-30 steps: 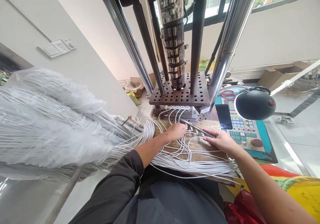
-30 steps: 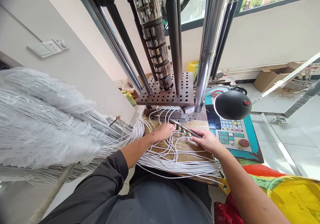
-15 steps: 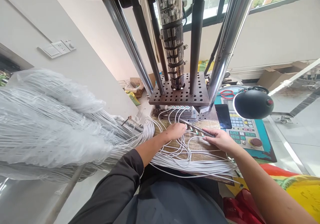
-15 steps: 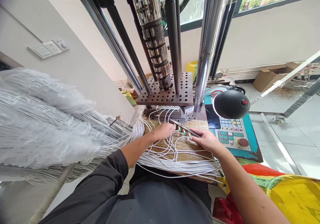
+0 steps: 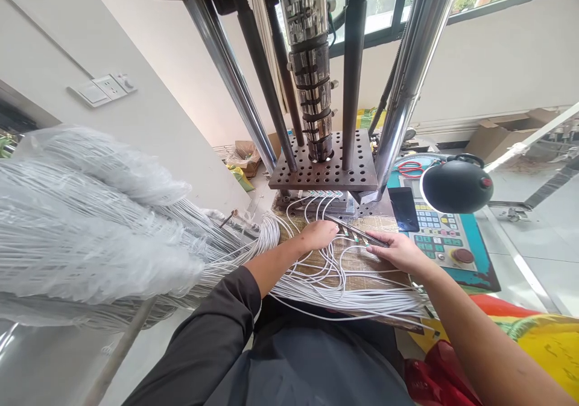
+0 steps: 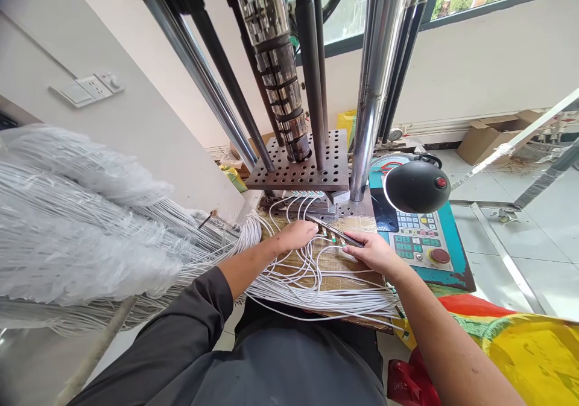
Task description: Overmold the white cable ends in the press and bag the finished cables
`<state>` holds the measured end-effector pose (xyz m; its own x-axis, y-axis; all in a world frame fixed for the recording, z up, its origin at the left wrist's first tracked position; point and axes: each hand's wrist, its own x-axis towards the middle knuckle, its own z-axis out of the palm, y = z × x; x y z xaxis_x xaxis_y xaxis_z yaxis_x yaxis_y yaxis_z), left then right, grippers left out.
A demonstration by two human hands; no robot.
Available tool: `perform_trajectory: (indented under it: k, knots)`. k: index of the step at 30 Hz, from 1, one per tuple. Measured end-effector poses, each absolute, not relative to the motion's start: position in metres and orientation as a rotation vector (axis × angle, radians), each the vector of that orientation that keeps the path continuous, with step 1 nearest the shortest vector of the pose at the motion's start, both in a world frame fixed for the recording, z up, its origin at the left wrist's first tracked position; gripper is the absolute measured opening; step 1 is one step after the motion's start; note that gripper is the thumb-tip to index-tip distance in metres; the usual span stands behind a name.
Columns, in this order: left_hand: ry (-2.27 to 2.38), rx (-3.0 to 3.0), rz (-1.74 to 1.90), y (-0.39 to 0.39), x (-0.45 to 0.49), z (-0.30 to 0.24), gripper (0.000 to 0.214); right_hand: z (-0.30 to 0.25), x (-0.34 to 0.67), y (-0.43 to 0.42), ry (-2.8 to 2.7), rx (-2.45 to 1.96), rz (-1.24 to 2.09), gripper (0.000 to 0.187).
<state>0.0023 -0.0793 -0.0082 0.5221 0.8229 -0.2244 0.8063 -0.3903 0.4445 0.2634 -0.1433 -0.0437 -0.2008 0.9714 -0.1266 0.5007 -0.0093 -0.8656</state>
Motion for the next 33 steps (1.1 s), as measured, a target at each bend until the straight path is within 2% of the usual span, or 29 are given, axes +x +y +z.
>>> perform_trajectory:
  k: [7,10,20,22,25,29,31,33]
  knots:
    - [1.487,2.331,0.294,-0.089,0.005,-0.015,0.030,-0.046,0.262,-0.144,-1.729,-1.506,1.113,0.053]
    - [1.485,2.400,0.395,-0.093,0.009,-0.018,0.037,-0.044,0.263,-0.144,-1.736,-1.533,1.108,0.052]
    - [1.465,2.579,0.344,-0.103,0.026,-0.022,0.037,-0.040,0.269,-0.152,-1.814,-1.558,0.990,0.054]
    - [1.488,2.593,0.354,-0.107,0.030,-0.023,0.038,-0.044,0.273,-0.155,-1.905,-1.590,0.887,0.055]
    - [1.466,2.562,0.427,-0.109,0.022,-0.020,0.041,-0.047,0.275,-0.164,-2.124,-1.686,0.542,0.052]
    - [1.634,2.272,0.867,-0.093,-0.018,-0.013,0.045,-0.041,0.268,-0.174,-2.311,-1.791,0.082,0.047]
    - [1.824,1.982,1.083,-0.079,-0.041,-0.013,0.048,-0.037,0.264,-0.175,-2.363,-1.798,0.007,0.044]
    - [1.893,1.654,1.124,-0.064,-0.059,-0.018,0.054,-0.034,0.265,-0.174,-2.386,-1.771,0.013,0.042]
